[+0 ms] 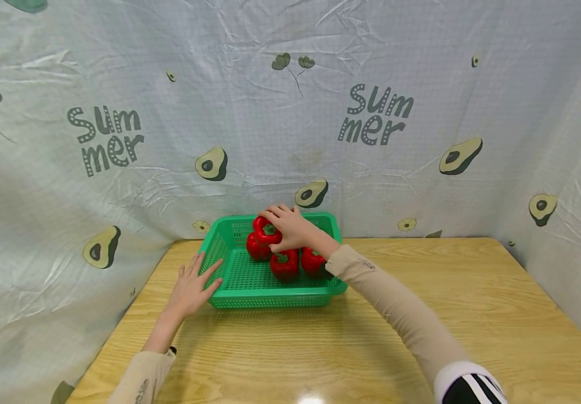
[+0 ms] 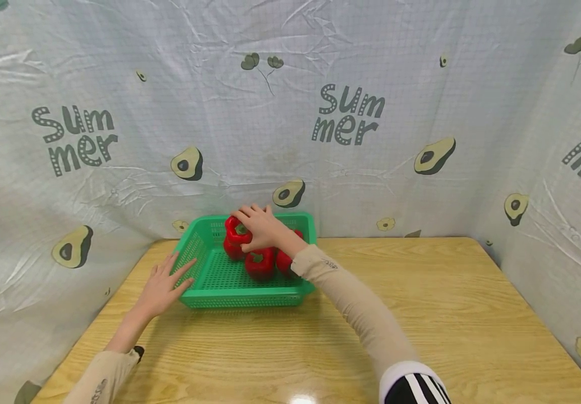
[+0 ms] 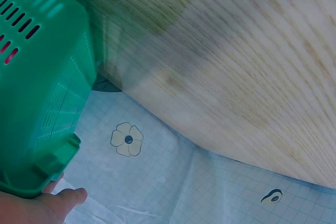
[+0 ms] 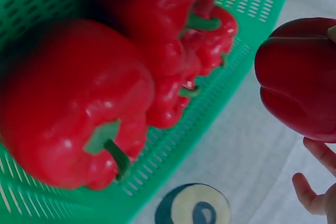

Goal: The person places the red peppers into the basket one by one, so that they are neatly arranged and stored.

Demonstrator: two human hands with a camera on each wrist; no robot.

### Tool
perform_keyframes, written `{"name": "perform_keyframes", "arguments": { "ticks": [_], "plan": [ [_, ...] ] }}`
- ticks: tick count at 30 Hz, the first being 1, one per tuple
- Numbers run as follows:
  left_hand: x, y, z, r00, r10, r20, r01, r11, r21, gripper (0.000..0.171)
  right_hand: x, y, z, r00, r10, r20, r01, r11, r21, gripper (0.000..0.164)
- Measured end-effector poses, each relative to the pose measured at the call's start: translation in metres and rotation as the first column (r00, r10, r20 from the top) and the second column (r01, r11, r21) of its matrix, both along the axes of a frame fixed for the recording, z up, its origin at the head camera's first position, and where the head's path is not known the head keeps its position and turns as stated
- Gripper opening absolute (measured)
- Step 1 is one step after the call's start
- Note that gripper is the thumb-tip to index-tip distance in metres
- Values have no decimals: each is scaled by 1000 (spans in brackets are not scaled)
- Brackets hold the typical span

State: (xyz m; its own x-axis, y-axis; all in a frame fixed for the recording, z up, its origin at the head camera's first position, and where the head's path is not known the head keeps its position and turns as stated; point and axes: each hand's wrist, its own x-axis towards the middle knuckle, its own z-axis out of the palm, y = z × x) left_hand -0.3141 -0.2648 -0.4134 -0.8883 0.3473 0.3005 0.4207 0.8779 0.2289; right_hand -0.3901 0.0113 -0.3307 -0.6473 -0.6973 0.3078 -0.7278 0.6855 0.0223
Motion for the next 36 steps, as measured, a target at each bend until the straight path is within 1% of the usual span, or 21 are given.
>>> {"name": "perform_keyframes", "arguments": {
  "ticks": [3,6,9,13,17,22,28,32,36],
  "plan": [
    [0,0,-1,1000,-3,-17,4,1000,13,49,-4,-3,-6,999,-8,46,7,1000,15,71],
    [-1,0,-2,1000,-5,-31,5,1000,21,48,-8,-8,-11,997,-27,70,25,999,36,70],
    [-1,0,-1,1000,-3,-23,4,1000,21,48,-11,-13,-16,995,-44,94,40,998,48,69],
    [-2,0,-1,1000,2,8,-2,1000,9,49,-14,-19,-22,988,-56,142,47,997,63,69],
    [-2,0,-1,1000,6,14,-6,1000,-6,49,-15,-24,-29,982,-71,178,54,994,97,72],
    [-3,0,-2,1000,3,6,-4,1000,1,48,-15,-29,-35,981,-89,174,65,989,136,72],
    [-2,-1,-2,1000,2,-12,-1,1000,11,49,-16,-34,-39,986,-92,138,60,974,217,74],
    [-2,-1,-1,1000,3,-5,-3,1000,5,49,-17,-36,-44,990,-89,109,56,960,275,74],
    [-2,0,-1,1000,5,10,-5,1000,-9,49,-19,-37,-52,992,-82,100,50,954,295,72]
  ]
}}
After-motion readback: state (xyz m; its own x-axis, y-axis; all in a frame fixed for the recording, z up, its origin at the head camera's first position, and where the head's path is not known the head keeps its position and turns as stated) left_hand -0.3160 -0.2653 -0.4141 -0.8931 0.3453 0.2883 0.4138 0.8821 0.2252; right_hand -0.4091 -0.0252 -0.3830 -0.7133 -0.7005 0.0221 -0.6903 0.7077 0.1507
